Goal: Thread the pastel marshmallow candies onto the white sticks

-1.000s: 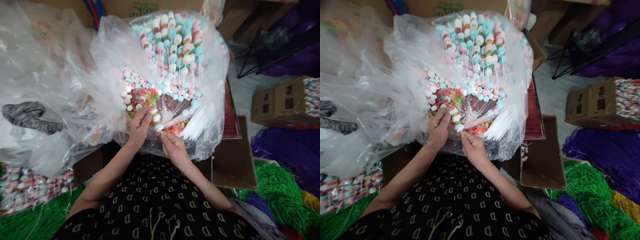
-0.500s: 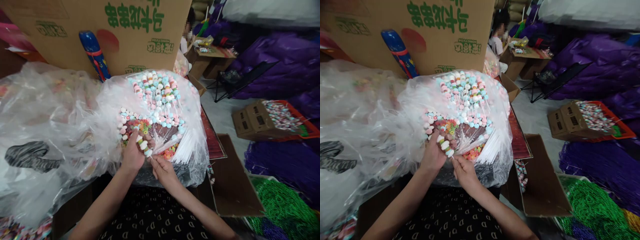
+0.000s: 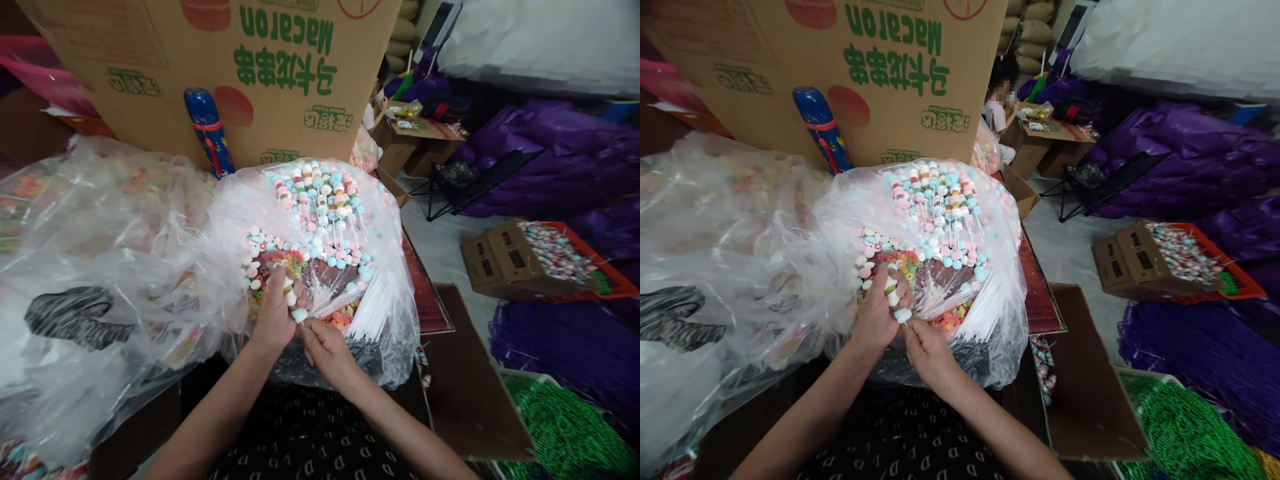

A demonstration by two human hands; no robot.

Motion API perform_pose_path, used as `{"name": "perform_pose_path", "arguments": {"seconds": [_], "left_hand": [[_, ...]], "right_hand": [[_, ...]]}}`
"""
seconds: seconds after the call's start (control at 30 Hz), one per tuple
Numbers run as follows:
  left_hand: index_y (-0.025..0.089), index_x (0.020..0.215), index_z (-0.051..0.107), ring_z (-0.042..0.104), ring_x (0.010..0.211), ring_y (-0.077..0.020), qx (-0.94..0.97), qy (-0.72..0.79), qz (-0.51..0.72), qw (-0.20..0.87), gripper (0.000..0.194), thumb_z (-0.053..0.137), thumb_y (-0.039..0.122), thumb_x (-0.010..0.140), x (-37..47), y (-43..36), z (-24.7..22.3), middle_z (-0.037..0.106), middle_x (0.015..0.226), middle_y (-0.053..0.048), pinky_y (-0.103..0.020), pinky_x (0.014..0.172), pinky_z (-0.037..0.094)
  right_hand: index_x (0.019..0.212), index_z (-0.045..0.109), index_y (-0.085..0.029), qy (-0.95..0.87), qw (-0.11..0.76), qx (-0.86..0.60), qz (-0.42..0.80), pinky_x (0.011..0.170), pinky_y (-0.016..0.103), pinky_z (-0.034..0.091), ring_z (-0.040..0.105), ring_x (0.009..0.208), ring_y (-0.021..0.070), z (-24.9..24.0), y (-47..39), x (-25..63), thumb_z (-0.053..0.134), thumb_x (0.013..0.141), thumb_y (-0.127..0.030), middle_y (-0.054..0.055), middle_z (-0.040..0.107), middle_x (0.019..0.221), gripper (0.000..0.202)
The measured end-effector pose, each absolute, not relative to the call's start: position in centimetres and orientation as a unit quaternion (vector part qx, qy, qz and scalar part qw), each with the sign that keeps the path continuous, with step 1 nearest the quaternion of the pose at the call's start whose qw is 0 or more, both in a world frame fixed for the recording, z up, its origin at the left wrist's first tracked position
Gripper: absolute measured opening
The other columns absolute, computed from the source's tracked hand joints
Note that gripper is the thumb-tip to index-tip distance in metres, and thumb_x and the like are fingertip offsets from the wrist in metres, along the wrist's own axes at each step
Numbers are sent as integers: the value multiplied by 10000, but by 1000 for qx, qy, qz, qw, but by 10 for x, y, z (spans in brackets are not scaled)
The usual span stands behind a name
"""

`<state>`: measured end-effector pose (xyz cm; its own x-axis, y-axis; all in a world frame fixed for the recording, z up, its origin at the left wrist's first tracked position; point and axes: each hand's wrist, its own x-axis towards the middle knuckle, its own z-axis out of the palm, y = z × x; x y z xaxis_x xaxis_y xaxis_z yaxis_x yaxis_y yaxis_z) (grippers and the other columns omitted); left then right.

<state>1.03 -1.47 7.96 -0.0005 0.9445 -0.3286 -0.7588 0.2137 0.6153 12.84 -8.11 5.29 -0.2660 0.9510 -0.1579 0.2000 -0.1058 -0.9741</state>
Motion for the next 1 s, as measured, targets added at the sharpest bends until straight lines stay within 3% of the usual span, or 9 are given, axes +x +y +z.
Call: {"name": "perform_pose_path", "arguments": {"seconds": [0.1, 0.2, 0.3, 0.4, 0.53, 0.67, 0.83, 0.93, 1.0], "left_hand": [[251, 1096, 663, 732, 763, -169, 161, 341, 636, 673, 468, 776, 647, 874, -5, -12, 75, 757, 934, -32, -272, 671, 607], [276, 1214, 674, 759, 890, -181, 195, 392, 663, 607, 501, 739, 655, 893, -21, -16, 60, 776, 1076, -55, -297, 803, 626], [261, 1209, 701, 750, 856, -168, 247, 461, 645, 558, 419, 709, 578, 935, -32, -25, 39, 772, 993, -39, -278, 783, 621], [261, 1186, 726, 743, 851, -172, 297, 495, 620, 531, 331, 689, 509, 970, -35, -33, 24, 762, 954, -25, -257, 718, 615], [257, 1097, 745, 725, 809, -157, 352, 503, 610, 500, 221, 692, 433, 976, -36, -35, 17, 759, 907, -15, -224, 655, 601], [269, 1114, 738, 727, 813, -155, 355, 500, 600, 513, 197, 679, 399, 978, -36, -33, 17, 758, 924, -8, -217, 618, 608], [258, 1072, 742, 728, 794, -160, 359, 483, 593, 535, 165, 705, 361, 948, -35, -33, 19, 747, 879, -6, -233, 608, 629], [258, 1031, 745, 731, 773, -163, 364, 478, 599, 529, 124, 724, 336, 936, -35, -32, 19, 747, 858, -5, -241, 602, 625], [264, 1017, 738, 732, 753, -168, 364, 479, 607, 520, 107, 733, 338, 940, -36, -29, 19, 745, 843, -3, -267, 625, 638]], "right_hand": [[891, 635, -218, -540, 342, -508, 578, 496, 254, 332, 390, 452, 122, 74, -59, 141, 527, 981, -706, -87, 434, 497, 509], [962, 695, -210, -546, 391, -531, 517, 515, 258, 357, 411, 472, 131, 89, -18, 147, 572, 974, -657, -85, 445, 515, 464], [834, 666, -226, -597, 402, -550, 423, 582, 270, 429, 518, 543, 159, 96, 45, 140, 536, 1007, -548, -57, 502, 525, 388], [661, 561, -230, -666, 344, -580, 318, 763, 300, 513, 638, 690, 189, 97, 118, 123, 489, 1050, -408, -7, 596, 588, 434], [924, 710, -187, -729, 273, -599, 184, 950, 424, 546, 735, 968, 289, 86, 179, 118, 463, 1009, -186, 84, 760, 857, 261], [1199, 731, -159, -771, 258, -575, 90, 999, 445, 528, 713, 1146, 312, 80, 142, 150, 482, 1000, -157, 132, 783, 1151, 319], [977, 790, -212, -840, 166, -485, 176, 817, 351, 539, 728, 875, 220, 80, 26, 223, 513, 1079, -334, 56, 804, 934, 319], [953, 811, -232, -866, 108, -473, 122, 1020, 479, 497, 727, 984, 258, 65, -19, 260, 576, 1042, -268, 72, 819, 983, 254], [1011, 823, -266, -867, 94, -482, 78, 1177, 606, 369, 695, 1151, 297, 51, -32, 274, 600, 1020, -216, 68, 822, 1090, 229]]}}
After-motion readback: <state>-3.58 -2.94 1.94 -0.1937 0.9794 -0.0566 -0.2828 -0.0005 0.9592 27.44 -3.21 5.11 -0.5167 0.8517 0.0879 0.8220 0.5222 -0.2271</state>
